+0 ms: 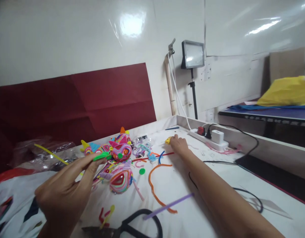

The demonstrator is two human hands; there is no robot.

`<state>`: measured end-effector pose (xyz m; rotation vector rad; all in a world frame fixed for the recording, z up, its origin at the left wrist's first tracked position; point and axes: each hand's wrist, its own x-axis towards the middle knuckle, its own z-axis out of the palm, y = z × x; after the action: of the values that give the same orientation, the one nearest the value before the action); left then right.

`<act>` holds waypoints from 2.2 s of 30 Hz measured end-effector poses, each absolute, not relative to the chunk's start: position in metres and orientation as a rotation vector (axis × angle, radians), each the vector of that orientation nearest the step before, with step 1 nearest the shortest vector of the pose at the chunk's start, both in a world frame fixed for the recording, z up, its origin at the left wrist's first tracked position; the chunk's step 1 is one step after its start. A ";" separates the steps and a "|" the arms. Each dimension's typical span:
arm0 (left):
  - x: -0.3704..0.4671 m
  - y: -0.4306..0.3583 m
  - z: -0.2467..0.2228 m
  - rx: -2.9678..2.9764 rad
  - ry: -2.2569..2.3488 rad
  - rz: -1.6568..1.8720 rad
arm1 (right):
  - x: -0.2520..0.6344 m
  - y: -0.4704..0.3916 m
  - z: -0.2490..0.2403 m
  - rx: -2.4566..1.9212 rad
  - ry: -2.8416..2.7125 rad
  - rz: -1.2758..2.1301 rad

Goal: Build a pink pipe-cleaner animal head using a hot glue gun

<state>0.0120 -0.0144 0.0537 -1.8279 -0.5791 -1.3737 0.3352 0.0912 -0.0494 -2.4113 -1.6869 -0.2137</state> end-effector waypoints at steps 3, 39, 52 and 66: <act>0.013 -0.016 0.054 -1.882 -0.558 -1.395 | 0.332 0.087 -0.047 -2.397 -1.746 -0.127; 0.019 -0.019 0.054 -2.097 -0.579 -1.514 | 0.203 -0.022 0.058 -0.392 -1.852 -0.051; 0.016 -0.020 0.053 -2.555 -0.995 -1.727 | 0.206 -0.025 0.063 -0.548 -1.941 0.078; 0.023 -0.022 0.053 -2.691 -1.168 -1.750 | 0.211 -0.020 0.064 -0.674 -1.969 0.527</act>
<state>0.0233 -0.0218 0.0532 -2.6913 -1.1680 -1.7500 0.2112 -0.0197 0.0640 -0.6735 -1.9690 0.5273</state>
